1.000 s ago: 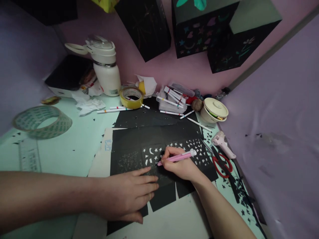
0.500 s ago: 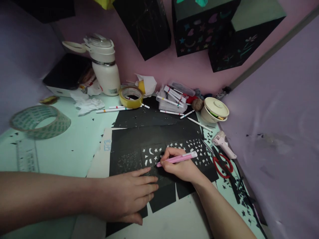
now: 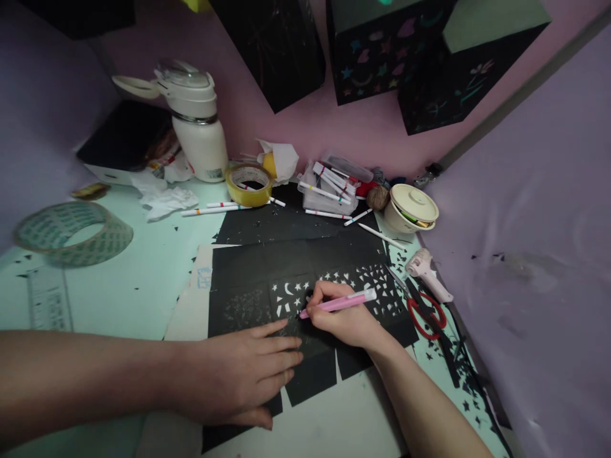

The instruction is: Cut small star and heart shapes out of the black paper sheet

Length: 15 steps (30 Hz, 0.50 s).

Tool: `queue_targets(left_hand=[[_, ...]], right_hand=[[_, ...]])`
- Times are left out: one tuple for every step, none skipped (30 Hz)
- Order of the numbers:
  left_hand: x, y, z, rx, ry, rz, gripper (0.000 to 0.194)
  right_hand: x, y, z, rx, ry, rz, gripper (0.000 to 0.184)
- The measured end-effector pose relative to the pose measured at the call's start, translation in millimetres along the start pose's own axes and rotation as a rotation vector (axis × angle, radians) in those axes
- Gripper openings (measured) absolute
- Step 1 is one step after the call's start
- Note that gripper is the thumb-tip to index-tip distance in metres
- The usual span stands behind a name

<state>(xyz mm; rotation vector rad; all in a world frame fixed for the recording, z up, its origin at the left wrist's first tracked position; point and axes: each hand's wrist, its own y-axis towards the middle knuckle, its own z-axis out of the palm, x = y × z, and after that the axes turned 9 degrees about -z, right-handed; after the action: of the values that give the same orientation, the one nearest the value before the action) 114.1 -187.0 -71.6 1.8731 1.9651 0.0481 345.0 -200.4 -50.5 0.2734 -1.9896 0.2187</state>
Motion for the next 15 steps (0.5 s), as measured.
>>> queue_targets(left_hand=[[0.0, -0.1, 0.3, -0.002, -0.001, 0.0, 0.047], [0.0, -0.3, 0.6, -0.003, -0.002, 0.001, 0.047], [0.1, -0.4, 1.0, -0.004, -0.004, 0.001, 0.048], [0.3, -0.4, 1.3, -0.003, -0.006, 0.003, 0.048], [0.5, -0.4, 1.6, -0.003, -0.007, 0.003, 0.049], [0.6, -0.4, 1.7, -0.003, -0.009, 0.004, 0.049], [0.7, -0.3, 1.8, -0.005, -0.01, 0.005, 0.049], [0.7, -0.3, 1.7, -0.009, -0.01, 0.004, 0.048], [0.6, -0.3, 1.6, -0.014, -0.011, 0.002, 0.048], [0.5, -0.3, 1.5, -0.021, -0.011, 0.001, 0.047], [0.3, -0.3, 1.4, -0.029, -0.011, 0.0, 0.047], [0.2, -0.4, 1.3, -0.037, -0.011, 0.001, 0.046], [0.1, -0.5, 1.4, -0.04, -0.009, 0.0, 0.046], [0.1, -0.6, 1.4, -0.039, -0.006, 0.001, 0.046], [0.1, -0.6, 1.5, -0.036, -0.002, 0.001, 0.046]], right_hand=[[-0.3, 0.3, 0.1, -0.002, -0.001, -0.007, 0.012], [-0.6, 0.5, 0.1, -0.003, -0.006, -0.012, 0.012], [-0.7, 0.7, 0.1, -0.003, -0.015, -0.013, 0.013], [-0.7, 0.9, 0.1, -0.004, -0.024, -0.015, 0.013], [-0.6, 1.0, 0.1, -0.004, -0.031, -0.016, 0.013], [-0.4, 1.1, 0.1, -0.006, -0.036, -0.017, 0.014], [-0.1, 1.1, 0.1, -0.008, -0.04, -0.015, 0.014], [0.2, 1.1, 0.1, -0.01, -0.043, -0.014, 0.014], [0.4, 1.0, 0.0, -0.014, -0.045, -0.014, 0.014], [0.6, 0.8, 0.0, -0.021, -0.046, -0.013, 0.014], [0.6, 0.6, -0.1, -0.028, -0.045, -0.009, 0.014], [0.6, 0.4, -0.3, -0.035, -0.042, -0.007, 0.014], [0.5, 0.1, -0.4, -0.037, -0.037, -0.006, 0.014], [0.3, -0.1, -0.5, -0.036, -0.029, -0.005, 0.013], [0.1, -0.3, -0.5, -0.028, -0.021, -0.005, 0.012]])
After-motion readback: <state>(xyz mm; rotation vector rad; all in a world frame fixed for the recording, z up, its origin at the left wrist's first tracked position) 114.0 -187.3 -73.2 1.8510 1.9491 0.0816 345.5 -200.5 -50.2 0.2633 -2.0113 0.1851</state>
